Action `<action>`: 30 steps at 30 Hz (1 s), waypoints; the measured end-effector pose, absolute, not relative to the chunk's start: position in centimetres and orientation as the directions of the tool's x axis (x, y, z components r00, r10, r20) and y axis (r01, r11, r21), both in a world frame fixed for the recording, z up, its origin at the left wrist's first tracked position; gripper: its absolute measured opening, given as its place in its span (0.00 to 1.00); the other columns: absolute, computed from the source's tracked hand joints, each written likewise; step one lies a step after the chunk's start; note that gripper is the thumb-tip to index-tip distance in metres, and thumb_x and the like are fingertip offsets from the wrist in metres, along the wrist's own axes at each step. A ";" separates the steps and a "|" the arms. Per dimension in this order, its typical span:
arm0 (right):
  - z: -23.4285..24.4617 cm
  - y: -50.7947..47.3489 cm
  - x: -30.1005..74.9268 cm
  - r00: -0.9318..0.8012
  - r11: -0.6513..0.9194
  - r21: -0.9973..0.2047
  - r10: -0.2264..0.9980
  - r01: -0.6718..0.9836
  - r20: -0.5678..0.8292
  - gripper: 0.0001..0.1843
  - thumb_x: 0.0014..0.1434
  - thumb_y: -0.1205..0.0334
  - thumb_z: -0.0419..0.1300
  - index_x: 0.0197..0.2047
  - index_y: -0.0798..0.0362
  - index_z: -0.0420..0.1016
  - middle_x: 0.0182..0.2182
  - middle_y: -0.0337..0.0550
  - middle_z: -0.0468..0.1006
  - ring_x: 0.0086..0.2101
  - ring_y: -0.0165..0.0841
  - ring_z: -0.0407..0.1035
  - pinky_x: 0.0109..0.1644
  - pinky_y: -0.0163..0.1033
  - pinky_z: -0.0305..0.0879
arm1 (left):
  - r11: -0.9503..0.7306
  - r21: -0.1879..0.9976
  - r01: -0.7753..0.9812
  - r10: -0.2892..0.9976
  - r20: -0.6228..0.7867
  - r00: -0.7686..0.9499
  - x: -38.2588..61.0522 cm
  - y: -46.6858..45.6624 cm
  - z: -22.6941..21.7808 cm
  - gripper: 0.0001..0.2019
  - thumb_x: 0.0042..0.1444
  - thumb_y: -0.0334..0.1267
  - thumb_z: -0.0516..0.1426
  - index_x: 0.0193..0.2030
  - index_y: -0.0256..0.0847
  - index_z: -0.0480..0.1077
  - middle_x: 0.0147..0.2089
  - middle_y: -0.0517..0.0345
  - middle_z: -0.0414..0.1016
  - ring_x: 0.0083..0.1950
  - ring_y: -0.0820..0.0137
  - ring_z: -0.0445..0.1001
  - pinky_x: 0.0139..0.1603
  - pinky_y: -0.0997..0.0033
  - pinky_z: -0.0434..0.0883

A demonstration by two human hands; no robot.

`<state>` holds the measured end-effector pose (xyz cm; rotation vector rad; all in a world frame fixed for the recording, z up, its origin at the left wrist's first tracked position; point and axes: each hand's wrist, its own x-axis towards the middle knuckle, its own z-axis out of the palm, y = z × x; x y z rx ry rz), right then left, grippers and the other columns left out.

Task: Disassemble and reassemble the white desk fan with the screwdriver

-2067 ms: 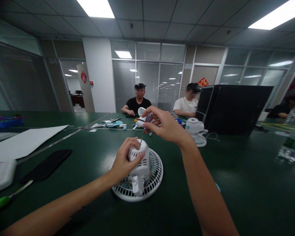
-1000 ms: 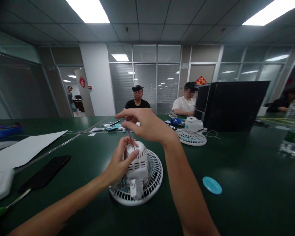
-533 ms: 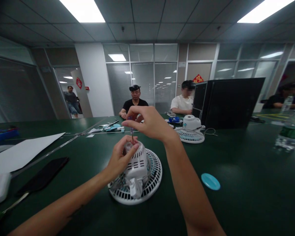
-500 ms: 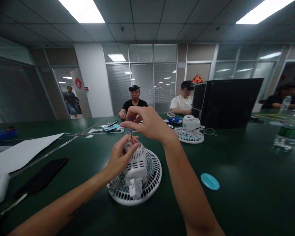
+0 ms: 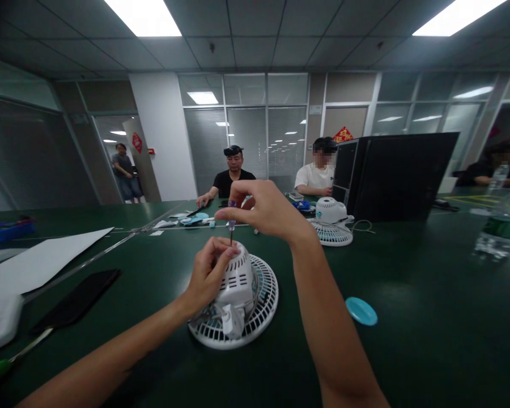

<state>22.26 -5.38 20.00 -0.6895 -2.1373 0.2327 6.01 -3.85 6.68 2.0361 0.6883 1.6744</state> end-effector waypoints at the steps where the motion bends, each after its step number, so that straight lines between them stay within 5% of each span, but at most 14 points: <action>1: 20.0 -5.5 22.4 -0.505 0.830 -0.414 0.556 0.374 0.660 0.17 0.54 0.50 0.67 0.30 0.56 0.72 0.28 0.38 0.74 0.29 0.28 0.69 0.33 0.34 0.65 | -0.786 0.607 0.117 0.618 0.771 0.154 6.0 -3.9 6.6 0.06 0.63 0.36 0.54 0.34 0.41 0.66 0.36 0.55 0.75 0.37 0.69 0.73 0.38 0.69 0.68; 5: 20.3 -5.9 22.7 -0.580 0.829 -0.463 0.553 0.314 0.598 0.14 0.59 0.53 0.63 0.38 0.57 0.75 0.35 0.43 0.78 0.35 0.30 0.74 0.38 0.36 0.68 | -0.780 0.610 0.138 0.625 0.765 0.155 5.8 -4.0 6.3 0.06 0.63 0.37 0.53 0.34 0.41 0.66 0.35 0.55 0.74 0.37 0.69 0.72 0.38 0.70 0.67; 12: 19.9 -5.8 21.9 -0.555 0.821 -0.498 0.562 0.281 0.613 0.12 0.58 0.55 0.64 0.35 0.56 0.71 0.32 0.42 0.78 0.34 0.31 0.75 0.39 0.37 0.70 | -0.783 0.598 0.171 0.620 0.771 0.146 5.9 -4.0 6.2 0.07 0.63 0.37 0.53 0.34 0.40 0.66 0.34 0.56 0.72 0.36 0.69 0.71 0.38 0.69 0.66; 21: 20.0 -5.7 21.4 -0.493 0.835 -0.322 0.529 0.446 0.691 0.09 0.60 0.58 0.62 0.36 0.55 0.75 0.29 0.38 0.77 0.29 0.27 0.70 0.34 0.34 0.65 | -0.788 0.585 0.192 0.612 0.780 0.134 6.0 -3.9 6.2 0.05 0.62 0.36 0.55 0.35 0.41 0.66 0.35 0.57 0.73 0.37 0.69 0.71 0.41 0.68 0.67; 30: 20.0 -6.2 21.8 -0.550 0.849 -0.371 0.527 0.376 0.649 0.10 0.61 0.61 0.60 0.44 0.57 0.78 0.36 0.44 0.81 0.36 0.31 0.75 0.38 0.35 0.69 | -0.795 0.576 0.191 0.604 0.782 0.156 5.9 -3.9 6.1 0.06 0.63 0.36 0.53 0.34 0.41 0.65 0.36 0.56 0.72 0.38 0.69 0.71 0.42 0.68 0.67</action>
